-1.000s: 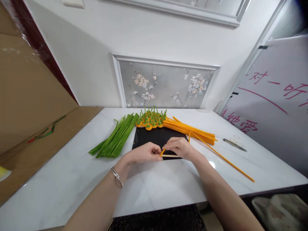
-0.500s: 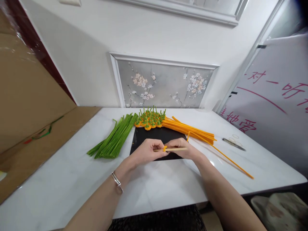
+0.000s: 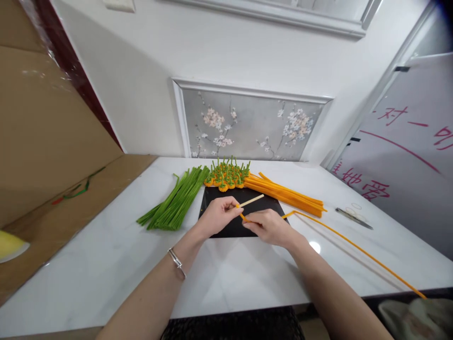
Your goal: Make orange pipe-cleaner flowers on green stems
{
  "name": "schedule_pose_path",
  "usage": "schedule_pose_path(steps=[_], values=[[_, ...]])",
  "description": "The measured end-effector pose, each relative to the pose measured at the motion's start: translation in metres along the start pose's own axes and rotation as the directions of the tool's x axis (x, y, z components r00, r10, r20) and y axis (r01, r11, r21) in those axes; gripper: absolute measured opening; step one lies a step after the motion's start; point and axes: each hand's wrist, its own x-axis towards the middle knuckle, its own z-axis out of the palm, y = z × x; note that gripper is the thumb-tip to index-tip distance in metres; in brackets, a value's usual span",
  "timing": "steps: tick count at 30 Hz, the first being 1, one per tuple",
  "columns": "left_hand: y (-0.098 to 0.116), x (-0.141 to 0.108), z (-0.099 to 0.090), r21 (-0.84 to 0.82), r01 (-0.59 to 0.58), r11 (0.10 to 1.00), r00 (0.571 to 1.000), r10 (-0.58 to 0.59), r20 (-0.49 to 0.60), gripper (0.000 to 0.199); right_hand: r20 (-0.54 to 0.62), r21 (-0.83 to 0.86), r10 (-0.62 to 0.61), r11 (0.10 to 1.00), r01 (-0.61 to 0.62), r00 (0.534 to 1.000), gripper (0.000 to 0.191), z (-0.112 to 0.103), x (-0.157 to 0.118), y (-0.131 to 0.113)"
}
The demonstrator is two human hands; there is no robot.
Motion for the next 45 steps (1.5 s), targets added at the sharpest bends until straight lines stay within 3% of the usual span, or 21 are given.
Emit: schedule_pose_path(steps=[10,16,20,23,27,29,34,37,40,45], values=[[-0.002,-0.002,-0.007,-0.045,0.047,0.998,0.985,-0.039,0.167,0.014,-0.195,-0.137,-0.087,0.989,0.061,0.977,0.024,-0.009,-0.003,0.004],[-0.001,-0.004,-0.004,0.278,-0.024,0.960,0.996,-0.001,0.089,0.015,-0.236,-0.319,-0.204,0.940,0.123,0.950,0.027,-0.007,0.001,-0.002],[-0.001,-0.005,0.002,0.430,-0.097,0.898,0.990,0.040,0.139,0.017,-0.231,-0.383,-0.238,0.914,0.136,0.943,0.026,-0.006,0.005,-0.007],[0.000,-0.007,0.006,0.476,-0.138,0.869,0.983,0.060,0.175,0.016,-0.303,-0.340,-0.189,0.937,0.079,0.934,0.022,-0.007,0.007,-0.003],[0.006,-0.010,0.008,0.545,-0.158,0.824,0.977,0.049,0.209,0.014,-0.330,-0.130,-0.046,0.992,0.003,0.943,0.022,-0.009,0.007,0.011],[0.009,-0.011,0.008,0.531,-0.161,0.832,0.977,0.057,0.206,0.005,-0.310,-0.023,0.006,1.000,-0.014,0.951,0.022,-0.010,0.008,0.017],[0.014,-0.014,0.009,0.507,-0.224,0.832,0.963,0.109,0.247,0.025,-0.220,0.212,0.109,0.975,-0.061,0.969,0.025,-0.014,0.007,0.025],[0.017,-0.015,0.011,0.505,-0.269,0.820,0.947,0.130,0.294,0.025,-0.060,0.371,0.206,0.913,-0.170,0.977,0.026,-0.016,0.005,0.030],[0.020,-0.016,0.014,0.469,-0.305,0.829,0.931,0.156,0.329,0.025,0.138,0.473,0.280,0.824,-0.312,0.950,0.030,-0.019,0.004,0.036],[0.022,-0.016,0.016,0.326,-0.268,0.907,0.947,0.186,0.262,0.014,0.304,0.576,0.240,0.724,-0.379,0.922,0.036,-0.021,0.004,0.036]])
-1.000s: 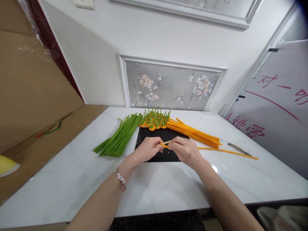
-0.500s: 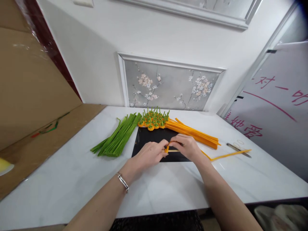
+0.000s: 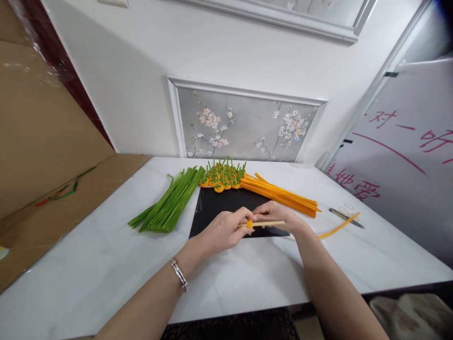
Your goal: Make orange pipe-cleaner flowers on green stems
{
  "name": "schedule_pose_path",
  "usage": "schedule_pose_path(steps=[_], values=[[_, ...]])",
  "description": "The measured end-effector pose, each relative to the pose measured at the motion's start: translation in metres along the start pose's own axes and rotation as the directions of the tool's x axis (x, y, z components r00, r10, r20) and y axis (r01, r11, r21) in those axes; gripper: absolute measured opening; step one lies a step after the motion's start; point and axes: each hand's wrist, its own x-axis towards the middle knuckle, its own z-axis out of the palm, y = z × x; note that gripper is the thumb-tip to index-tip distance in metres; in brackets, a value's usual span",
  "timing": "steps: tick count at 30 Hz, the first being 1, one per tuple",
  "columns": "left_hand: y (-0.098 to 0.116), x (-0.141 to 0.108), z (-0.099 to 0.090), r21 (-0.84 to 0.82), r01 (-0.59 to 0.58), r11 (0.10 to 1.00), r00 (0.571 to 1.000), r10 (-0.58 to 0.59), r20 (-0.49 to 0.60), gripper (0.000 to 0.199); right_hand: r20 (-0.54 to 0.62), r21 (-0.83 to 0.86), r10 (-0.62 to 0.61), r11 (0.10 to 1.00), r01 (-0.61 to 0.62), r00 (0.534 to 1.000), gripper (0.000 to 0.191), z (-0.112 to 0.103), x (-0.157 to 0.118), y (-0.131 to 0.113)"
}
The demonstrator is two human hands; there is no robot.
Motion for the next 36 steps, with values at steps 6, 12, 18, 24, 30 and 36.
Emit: schedule_pose_path(steps=[6,12,18,24,30,36], values=[[-0.009,0.001,-0.007,-0.103,0.100,0.990,0.981,-0.115,-0.154,0.010,-0.001,-0.171,-0.063,0.983,0.062,0.998,0.019,0.016,-0.005,-0.013],[-0.020,-0.001,-0.011,0.038,0.190,0.981,0.963,-0.179,-0.200,0.013,-0.065,-0.549,-0.316,0.804,0.231,0.946,0.025,0.024,-0.013,-0.022],[-0.019,-0.003,-0.011,0.190,0.226,0.955,0.968,-0.199,-0.154,0.014,-0.128,-0.731,-0.524,0.624,0.277,0.842,0.022,0.027,-0.015,-0.026],[-0.020,-0.001,-0.005,0.402,0.174,0.899,0.983,-0.135,-0.122,0.017,-0.203,-0.792,-0.653,0.548,0.270,0.730,0.020,0.024,-0.009,-0.029],[-0.016,0.000,-0.004,0.499,0.096,0.861,0.990,-0.029,-0.140,0.015,-0.352,-0.539,-0.495,0.801,0.260,0.795,0.014,0.009,0.000,-0.020],[-0.007,-0.002,-0.004,0.292,0.021,0.956,0.992,0.017,-0.125,0.016,-0.289,-0.198,-0.251,0.960,0.199,0.924,0.016,-0.006,0.004,-0.009]])
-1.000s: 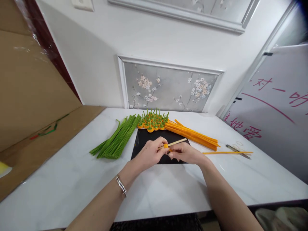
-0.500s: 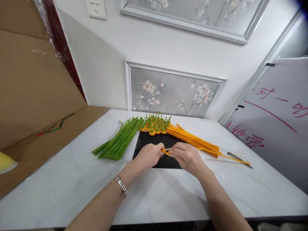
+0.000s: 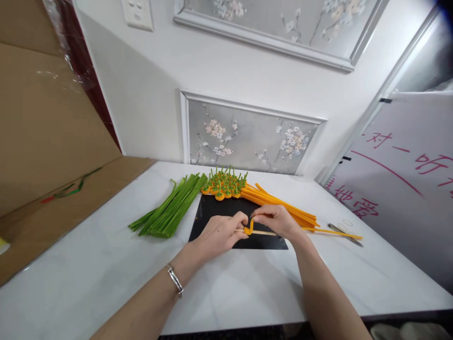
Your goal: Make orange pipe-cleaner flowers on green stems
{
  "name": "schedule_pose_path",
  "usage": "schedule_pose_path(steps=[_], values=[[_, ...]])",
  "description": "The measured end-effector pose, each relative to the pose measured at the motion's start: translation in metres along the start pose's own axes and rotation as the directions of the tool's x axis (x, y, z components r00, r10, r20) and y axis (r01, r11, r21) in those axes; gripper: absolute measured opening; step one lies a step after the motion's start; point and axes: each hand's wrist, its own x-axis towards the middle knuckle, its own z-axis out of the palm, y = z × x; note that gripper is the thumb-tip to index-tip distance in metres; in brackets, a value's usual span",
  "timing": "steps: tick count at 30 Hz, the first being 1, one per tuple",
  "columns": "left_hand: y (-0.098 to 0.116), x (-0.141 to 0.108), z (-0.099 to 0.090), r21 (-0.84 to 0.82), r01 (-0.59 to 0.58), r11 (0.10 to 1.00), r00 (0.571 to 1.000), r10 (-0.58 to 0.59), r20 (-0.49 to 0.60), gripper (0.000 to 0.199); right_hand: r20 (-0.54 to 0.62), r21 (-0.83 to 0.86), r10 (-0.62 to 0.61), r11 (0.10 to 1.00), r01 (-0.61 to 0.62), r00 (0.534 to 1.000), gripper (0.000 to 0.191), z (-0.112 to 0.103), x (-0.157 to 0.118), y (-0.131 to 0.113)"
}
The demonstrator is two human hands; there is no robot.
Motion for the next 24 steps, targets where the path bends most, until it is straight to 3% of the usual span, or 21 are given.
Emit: schedule_pose_path(steps=[5,10,17,24], values=[[0.007,0.000,-0.003,-0.129,-0.043,0.991,0.999,0.045,0.008,0.017,0.158,0.085,0.105,0.989,-0.119,0.982,0.030,-0.001,0.000,0.004],[0.006,0.000,-0.001,-0.118,-0.012,0.993,0.990,-0.005,-0.139,0.026,0.214,0.042,0.133,0.988,-0.145,0.968,0.036,0.003,-0.006,-0.004],[-0.006,0.001,0.000,-0.073,0.080,0.994,0.963,-0.096,-0.253,0.019,0.318,-0.159,-0.001,0.986,0.055,0.948,0.035,0.015,-0.015,-0.026],[-0.009,0.001,-0.008,-0.031,0.171,0.985,0.967,-0.174,-0.187,0.020,0.161,-0.382,-0.208,0.888,0.256,0.965,0.035,0.016,-0.024,-0.043]])
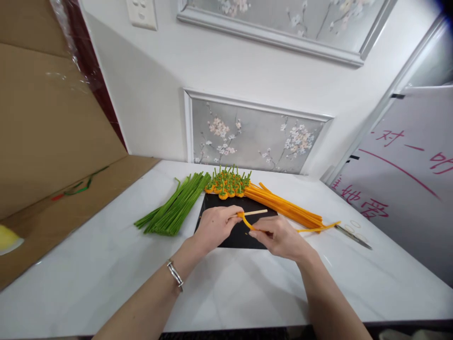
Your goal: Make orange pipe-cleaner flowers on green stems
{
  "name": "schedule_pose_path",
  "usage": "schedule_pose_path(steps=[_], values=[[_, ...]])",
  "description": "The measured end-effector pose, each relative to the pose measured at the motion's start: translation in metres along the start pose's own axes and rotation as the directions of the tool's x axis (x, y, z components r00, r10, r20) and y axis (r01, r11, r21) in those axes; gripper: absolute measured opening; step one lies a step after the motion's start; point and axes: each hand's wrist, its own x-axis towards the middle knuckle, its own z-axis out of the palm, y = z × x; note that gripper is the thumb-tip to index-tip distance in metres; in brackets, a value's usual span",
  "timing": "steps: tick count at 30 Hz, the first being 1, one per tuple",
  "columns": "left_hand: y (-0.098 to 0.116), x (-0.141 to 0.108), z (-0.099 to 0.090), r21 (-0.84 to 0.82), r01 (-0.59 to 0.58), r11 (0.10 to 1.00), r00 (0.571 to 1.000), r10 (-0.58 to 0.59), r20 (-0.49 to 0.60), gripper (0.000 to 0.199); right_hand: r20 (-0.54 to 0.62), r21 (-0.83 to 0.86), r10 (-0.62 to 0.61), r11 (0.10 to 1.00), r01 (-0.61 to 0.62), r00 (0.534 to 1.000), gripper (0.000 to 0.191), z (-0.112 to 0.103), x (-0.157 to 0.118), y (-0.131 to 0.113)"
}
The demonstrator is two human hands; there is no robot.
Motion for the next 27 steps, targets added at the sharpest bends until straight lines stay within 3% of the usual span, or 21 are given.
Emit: schedule_pose_path(steps=[5,10,15,19,22,27], values=[[-0.001,0.001,-0.002,-0.032,-0.058,0.998,0.994,0.061,0.092,0.019,-0.222,-0.033,-0.002,0.999,-0.005,0.975,0.020,-0.005,0.007,0.002],[0.003,0.000,-0.005,-0.109,-0.111,0.988,0.969,0.132,0.208,0.015,-0.296,0.056,0.062,0.997,-0.047,0.953,0.013,-0.011,0.013,0.015],[0.010,-0.003,-0.005,-0.236,-0.057,0.970,0.973,0.107,0.206,0.014,-0.199,0.258,0.168,0.959,-0.113,0.965,0.016,-0.012,0.014,0.031],[0.015,-0.004,-0.005,-0.361,-0.003,0.932,0.977,0.081,0.199,0.016,-0.047,0.341,0.185,0.927,-0.159,0.982,0.024,-0.010,0.012,0.039],[0.016,-0.004,-0.006,-0.402,0.000,0.916,0.984,0.071,0.162,0.023,0.051,0.353,0.166,0.919,-0.174,0.985,0.028,-0.006,0.010,0.036],[0.008,-0.002,-0.003,-0.373,-0.023,0.928,0.998,0.043,0.048,0.032,0.097,0.251,0.117,0.958,-0.138,0.988,0.031,0.000,0.005,0.022]])
